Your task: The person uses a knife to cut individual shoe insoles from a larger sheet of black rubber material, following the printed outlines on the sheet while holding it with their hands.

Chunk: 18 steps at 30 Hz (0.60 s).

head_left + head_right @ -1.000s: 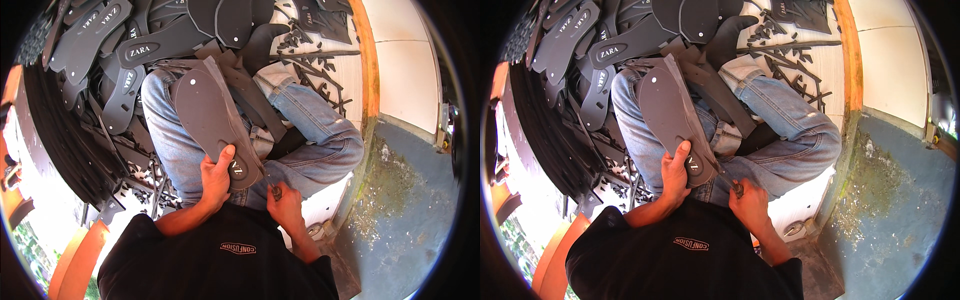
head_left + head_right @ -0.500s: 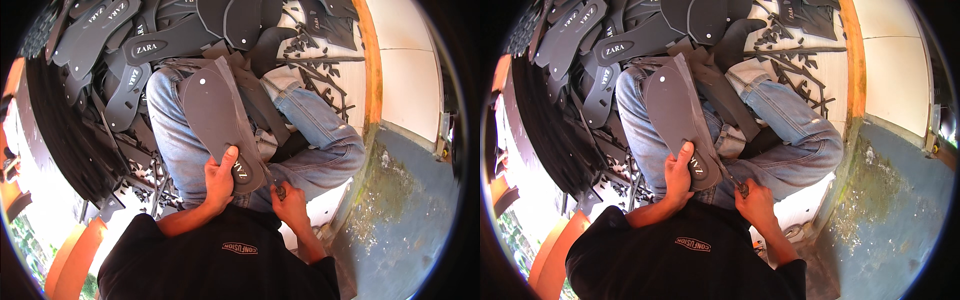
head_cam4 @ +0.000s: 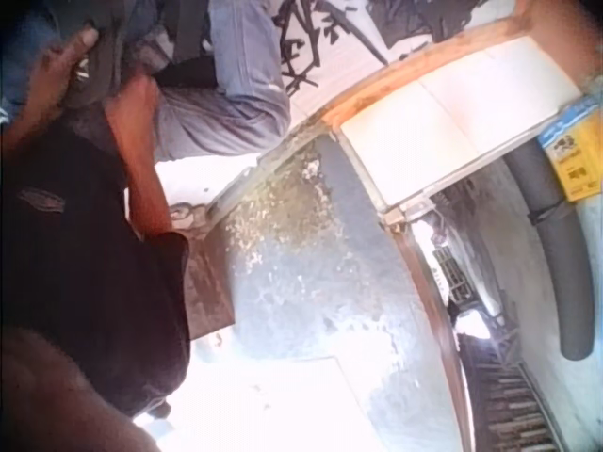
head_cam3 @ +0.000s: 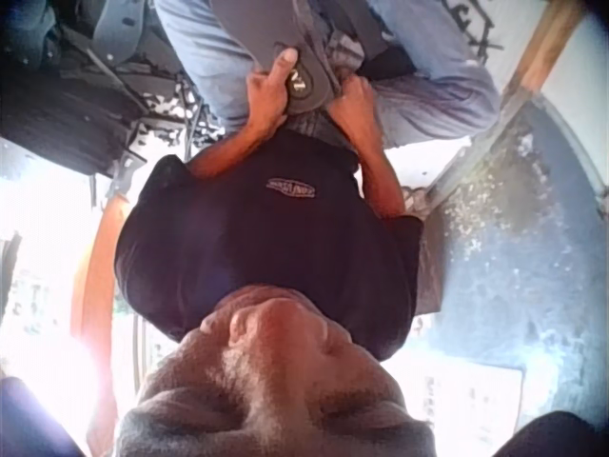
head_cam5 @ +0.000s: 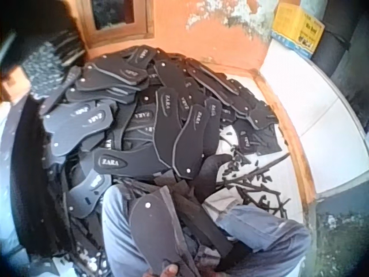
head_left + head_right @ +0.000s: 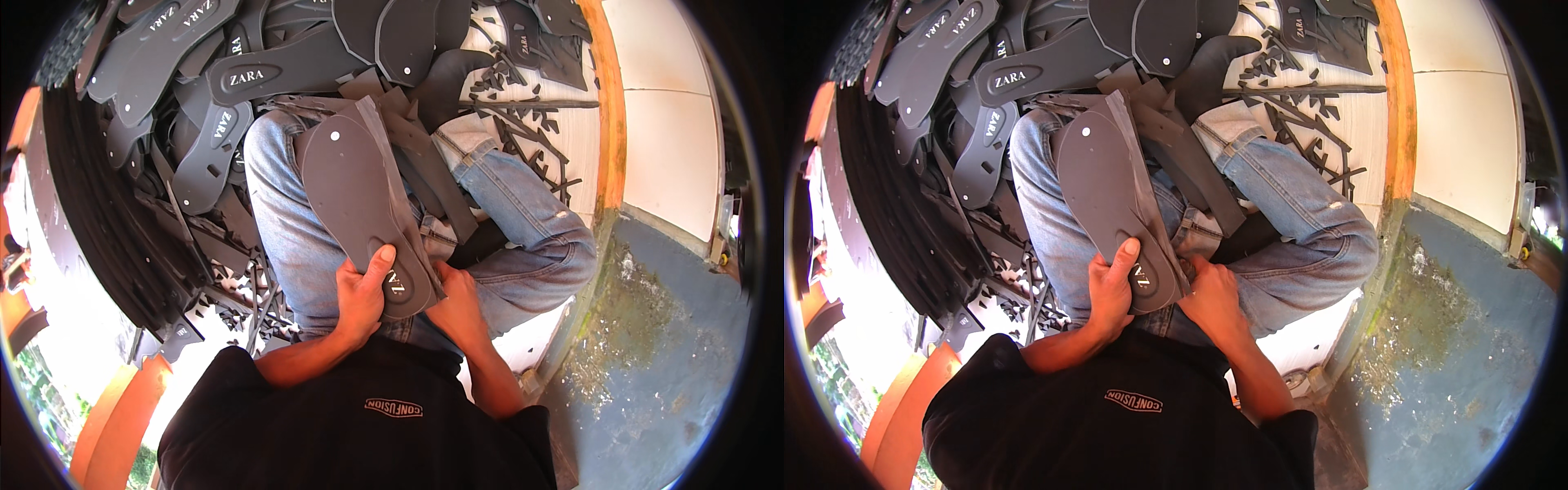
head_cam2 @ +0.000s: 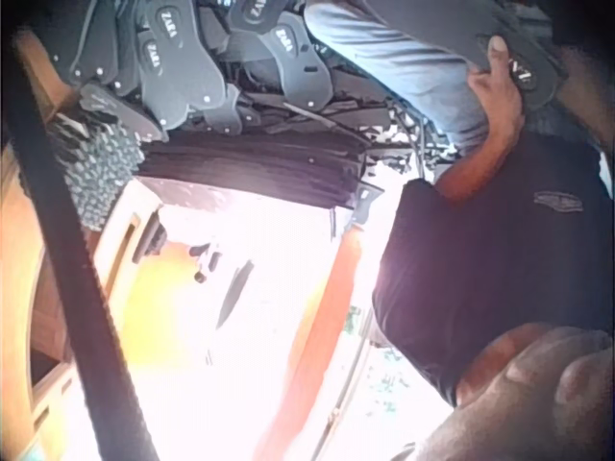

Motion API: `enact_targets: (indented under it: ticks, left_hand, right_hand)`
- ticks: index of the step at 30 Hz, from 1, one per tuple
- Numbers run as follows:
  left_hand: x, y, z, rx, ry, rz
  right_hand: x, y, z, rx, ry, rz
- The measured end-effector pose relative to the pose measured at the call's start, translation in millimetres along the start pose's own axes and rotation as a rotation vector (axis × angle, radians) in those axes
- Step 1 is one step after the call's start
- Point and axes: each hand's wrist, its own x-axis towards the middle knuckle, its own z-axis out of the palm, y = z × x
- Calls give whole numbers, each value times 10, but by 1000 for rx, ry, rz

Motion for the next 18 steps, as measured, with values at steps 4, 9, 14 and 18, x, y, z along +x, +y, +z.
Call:
enact_targets:
  ticks: [4, 9, 14, 18]
  left_hand:
    - [-4, 31, 62, -22, 10, -34]
    - [14, 0, 201, -81, 30, -22]
    - [15, -2, 260, -86, 70, -25]
    - [-2, 9, 210, -59, 68, -25]
  right_hand:
    - [118, 56, 194, 79, 95, -86]
    - [266, 229, 492, -196, 437, -485]
    - [523, 128, 492, -133, 519, -635]
    - [776, -144, 381, -8, 396, -433]
